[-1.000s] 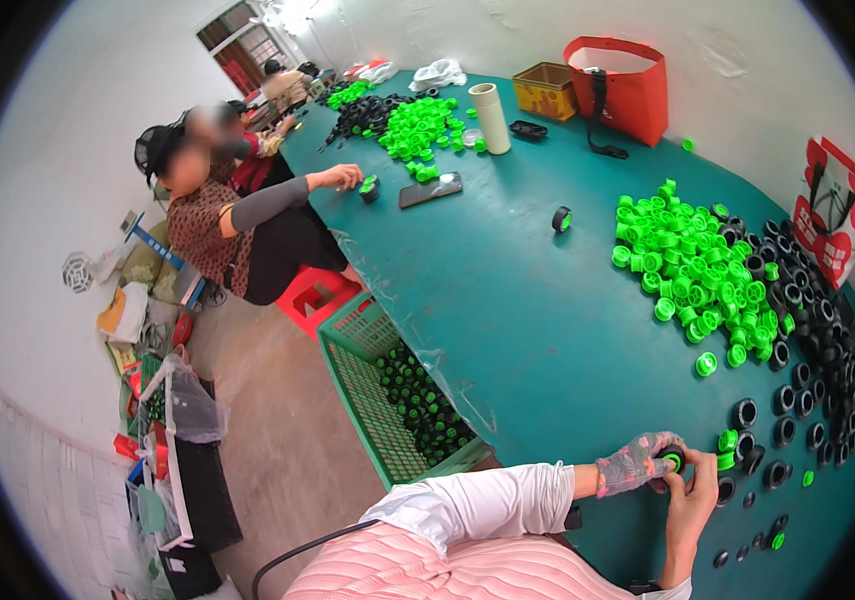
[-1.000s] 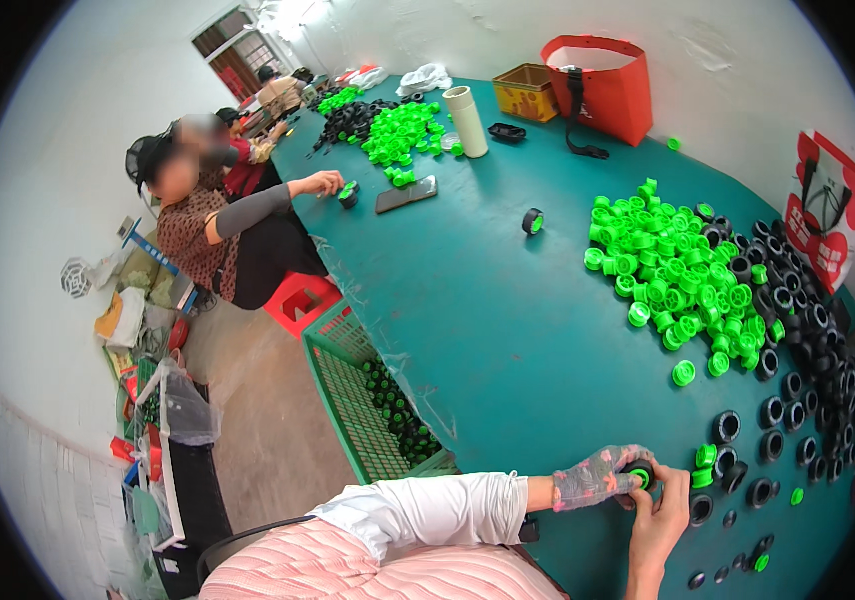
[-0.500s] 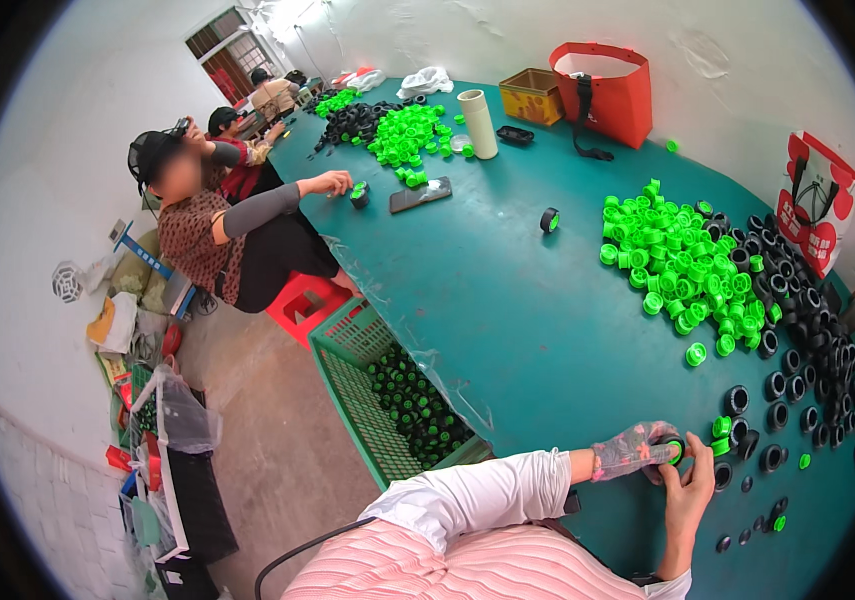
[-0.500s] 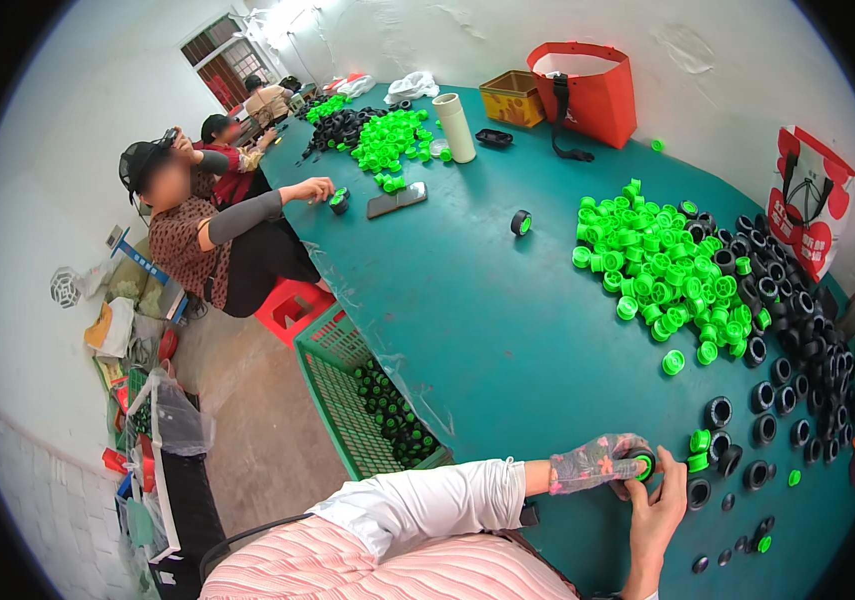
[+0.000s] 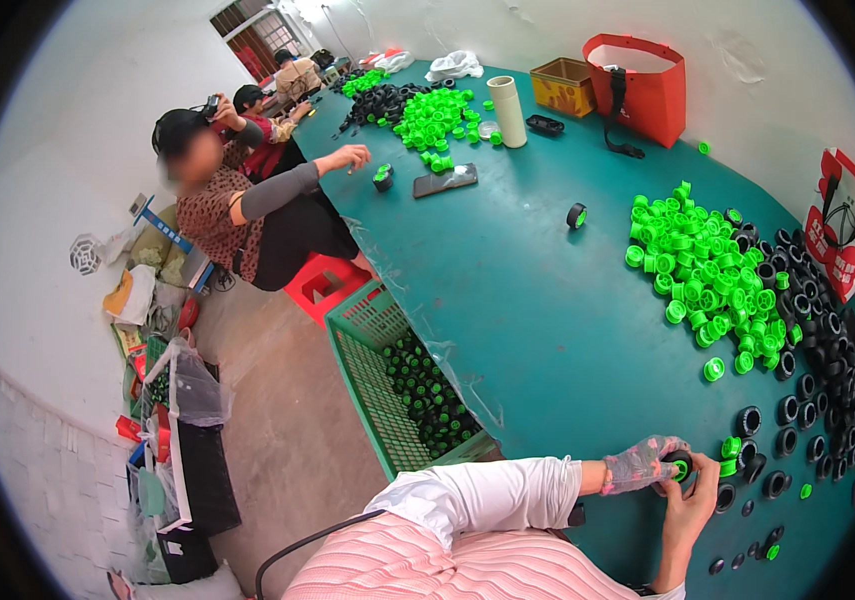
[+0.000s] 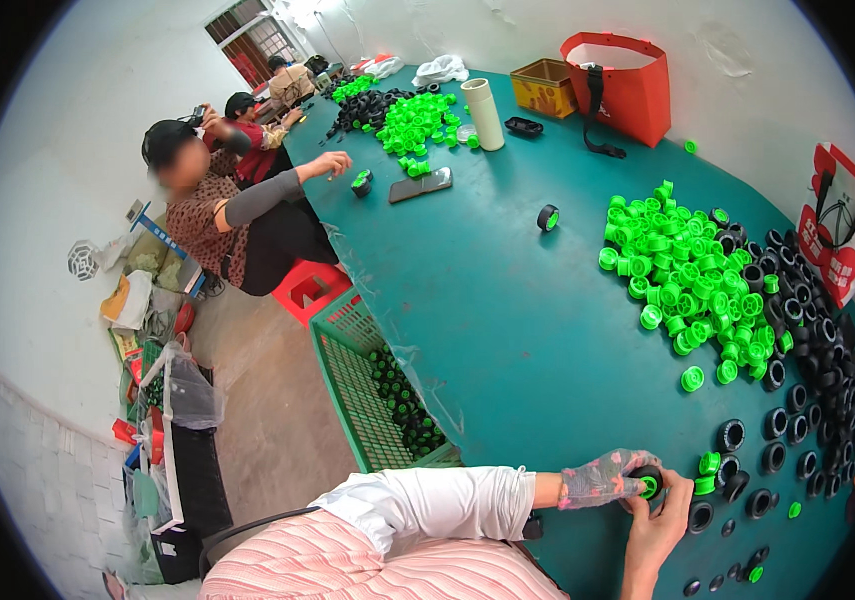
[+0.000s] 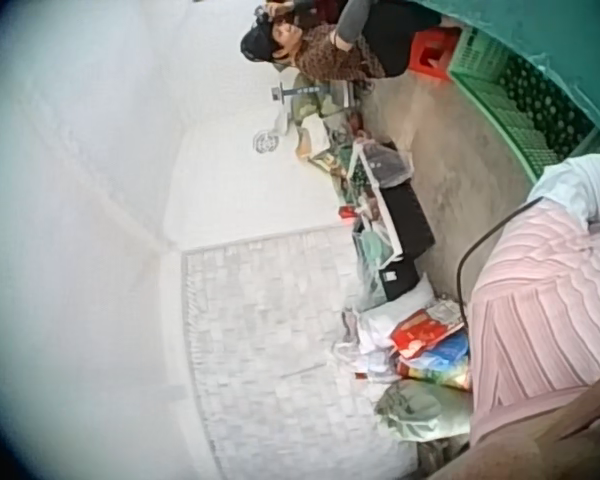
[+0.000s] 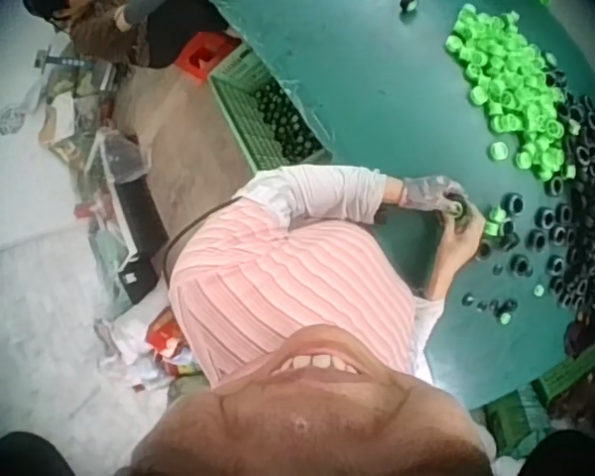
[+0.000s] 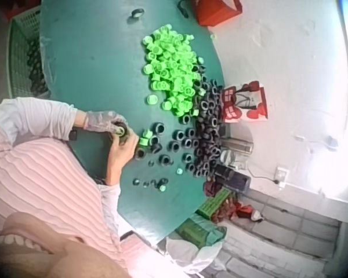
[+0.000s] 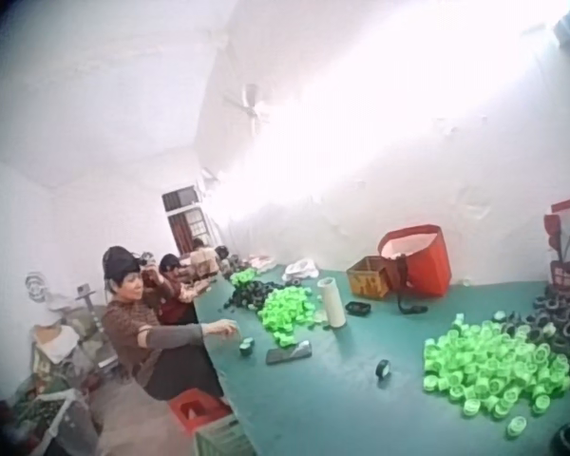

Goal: Assembling plastic toy wheels by fitting green rims into black tires and adding center caps.

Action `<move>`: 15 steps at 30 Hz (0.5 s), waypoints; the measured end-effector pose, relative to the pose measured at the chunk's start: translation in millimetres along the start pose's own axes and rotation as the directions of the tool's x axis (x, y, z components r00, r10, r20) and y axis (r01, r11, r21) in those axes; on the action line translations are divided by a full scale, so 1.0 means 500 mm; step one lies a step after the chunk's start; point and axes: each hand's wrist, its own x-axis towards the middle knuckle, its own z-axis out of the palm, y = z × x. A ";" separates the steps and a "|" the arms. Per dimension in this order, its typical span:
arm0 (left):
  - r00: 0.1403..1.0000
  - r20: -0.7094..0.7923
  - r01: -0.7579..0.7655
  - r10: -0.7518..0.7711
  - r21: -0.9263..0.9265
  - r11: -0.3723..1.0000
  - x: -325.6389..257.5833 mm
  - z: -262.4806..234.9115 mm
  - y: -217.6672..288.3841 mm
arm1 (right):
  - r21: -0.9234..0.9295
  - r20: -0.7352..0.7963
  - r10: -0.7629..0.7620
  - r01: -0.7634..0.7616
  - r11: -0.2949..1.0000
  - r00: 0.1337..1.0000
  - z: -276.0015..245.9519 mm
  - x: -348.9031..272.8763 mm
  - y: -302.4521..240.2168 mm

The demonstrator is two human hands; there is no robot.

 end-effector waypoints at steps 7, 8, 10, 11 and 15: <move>0.990 0.130 0.089 -0.062 -0.217 0.972 0.004 -0.015 0.014 | 0.138 0.151 0.174 -0.195 0.971 0.973 -0.031 0.014 0.021; 0.990 0.109 0.111 -0.086 -0.248 0.962 0.002 -0.015 0.016 | 0.146 0.133 0.155 -0.175 0.974 0.979 -0.022 0.011 0.032; 0.989 0.067 0.150 -0.135 -0.312 0.938 -0.003 -0.013 0.018 | 0.176 0.137 0.153 -0.176 0.969 0.979 -0.019 0.013 0.050; 0.988 0.072 0.155 -0.139 -0.334 0.930 0.000 -0.013 0.018 | 0.188 0.149 0.169 -0.196 0.962 0.974 -0.021 0.016 0.056; 0.976 0.043 0.212 -0.211 -0.371 0.904 0.004 -0.010 0.039 | 0.200 0.205 0.224 -0.265 0.944 0.953 -0.036 0.026 0.051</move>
